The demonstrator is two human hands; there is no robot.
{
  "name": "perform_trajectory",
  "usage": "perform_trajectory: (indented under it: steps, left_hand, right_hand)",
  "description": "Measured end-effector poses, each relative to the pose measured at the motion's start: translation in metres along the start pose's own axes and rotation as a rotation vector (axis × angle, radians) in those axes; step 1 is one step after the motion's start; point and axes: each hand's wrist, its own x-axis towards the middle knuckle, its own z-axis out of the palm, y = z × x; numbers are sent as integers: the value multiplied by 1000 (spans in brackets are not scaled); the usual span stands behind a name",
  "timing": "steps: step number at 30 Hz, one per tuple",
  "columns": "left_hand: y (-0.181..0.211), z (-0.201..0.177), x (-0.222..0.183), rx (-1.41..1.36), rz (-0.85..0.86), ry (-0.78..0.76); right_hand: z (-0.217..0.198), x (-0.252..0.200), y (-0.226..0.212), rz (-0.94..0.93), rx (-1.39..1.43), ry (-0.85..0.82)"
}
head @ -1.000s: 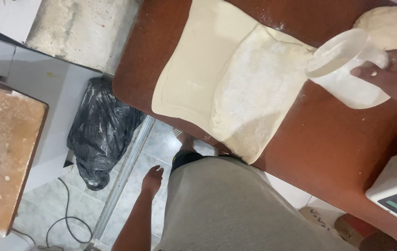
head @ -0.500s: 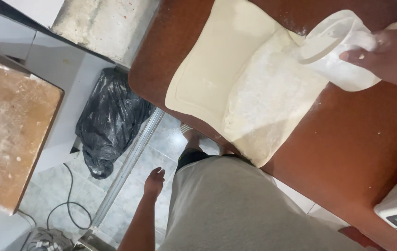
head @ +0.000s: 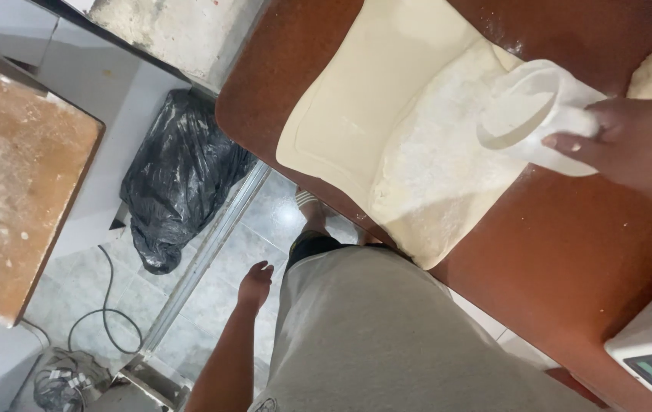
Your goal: Preparing dough by dusting it with flour, spreading fat, and folding it to create layers.
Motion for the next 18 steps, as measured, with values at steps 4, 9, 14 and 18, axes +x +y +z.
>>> perform_trajectory:
  steps: [4,9,14,18]
  left_hand:
    - [-3,10,18,181,254,175]
    - [126,-93,-70,-489,-328,16]
    - [130,-88,-73,-560,-295,23]
    - [128,-85,-75,-520,-303,5]
  right_hand:
    - [13,-11,-8,-152,-148,-105]
    - [65,-10,21,-541,38,-55]
    - [70,-9,18,-664,53,-149]
    - [62,-18,-14,-450,-127,-254]
